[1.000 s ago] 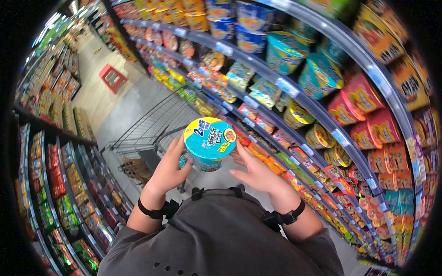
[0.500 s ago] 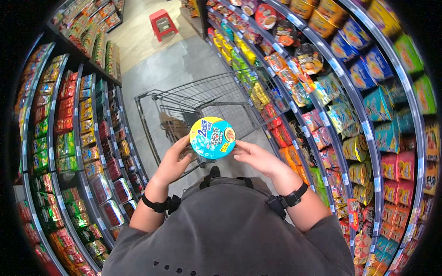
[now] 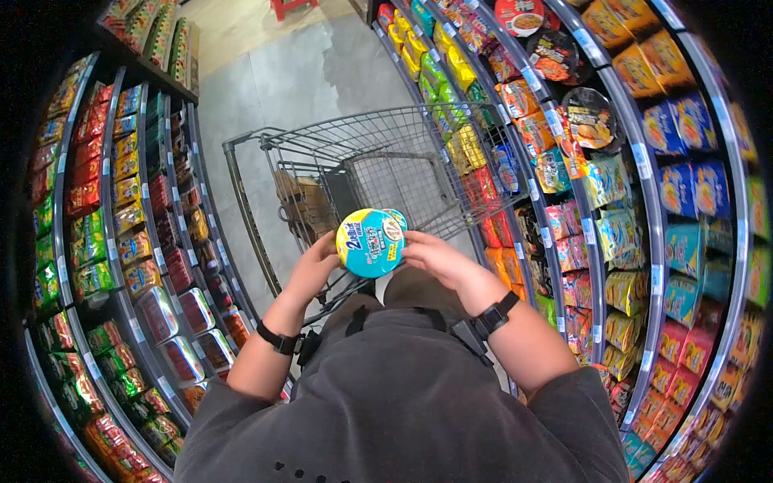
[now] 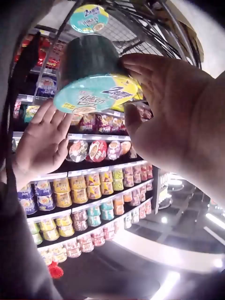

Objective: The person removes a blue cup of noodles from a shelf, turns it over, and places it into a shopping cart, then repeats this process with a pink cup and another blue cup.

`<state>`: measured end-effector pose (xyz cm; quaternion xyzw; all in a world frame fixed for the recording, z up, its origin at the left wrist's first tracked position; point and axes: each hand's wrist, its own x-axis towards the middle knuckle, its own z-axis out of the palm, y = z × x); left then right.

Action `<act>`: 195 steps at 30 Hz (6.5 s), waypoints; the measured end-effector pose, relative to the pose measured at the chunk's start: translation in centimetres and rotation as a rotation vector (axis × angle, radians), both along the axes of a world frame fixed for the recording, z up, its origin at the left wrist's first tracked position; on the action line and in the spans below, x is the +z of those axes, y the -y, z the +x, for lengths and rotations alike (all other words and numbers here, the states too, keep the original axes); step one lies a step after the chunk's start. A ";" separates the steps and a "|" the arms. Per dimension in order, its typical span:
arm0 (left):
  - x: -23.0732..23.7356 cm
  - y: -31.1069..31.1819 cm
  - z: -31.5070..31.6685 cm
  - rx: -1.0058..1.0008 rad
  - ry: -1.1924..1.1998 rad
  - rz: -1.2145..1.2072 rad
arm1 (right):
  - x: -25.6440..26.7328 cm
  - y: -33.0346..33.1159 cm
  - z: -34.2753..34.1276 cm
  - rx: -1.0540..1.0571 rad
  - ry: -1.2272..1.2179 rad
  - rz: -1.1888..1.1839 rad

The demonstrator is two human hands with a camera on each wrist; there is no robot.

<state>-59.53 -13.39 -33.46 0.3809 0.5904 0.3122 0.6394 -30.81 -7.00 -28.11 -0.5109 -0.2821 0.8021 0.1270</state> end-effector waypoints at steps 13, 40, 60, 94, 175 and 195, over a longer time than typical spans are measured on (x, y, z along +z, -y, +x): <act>-17.4 -5.7 6.1 -0.104 -0.285 -0.381 | -19.8 -7.4 0.3 0.130 0.285 -0.375; -20.1 -8.4 7.2 -0.246 -0.405 -0.375 | -21.5 -9.4 0.9 0.141 0.410 -0.210; -3.2 -1.7 -2.7 -0.279 -0.219 0.143 | -1.3 14.9 17.8 -0.702 0.264 0.004; 17.6 9.3 52.6 -0.929 -0.081 0.879 | 8.7 58.4 44.0 -1.410 0.325 0.496; 27.9 22.2 47.8 -1.107 -0.229 0.802 | 14.4 46.2 43.2 -0.864 -0.326 0.785; 23.8 17.5 14.2 -0.479 -0.330 0.542 | 14.0 26.0 17.7 -0.222 -0.555 0.363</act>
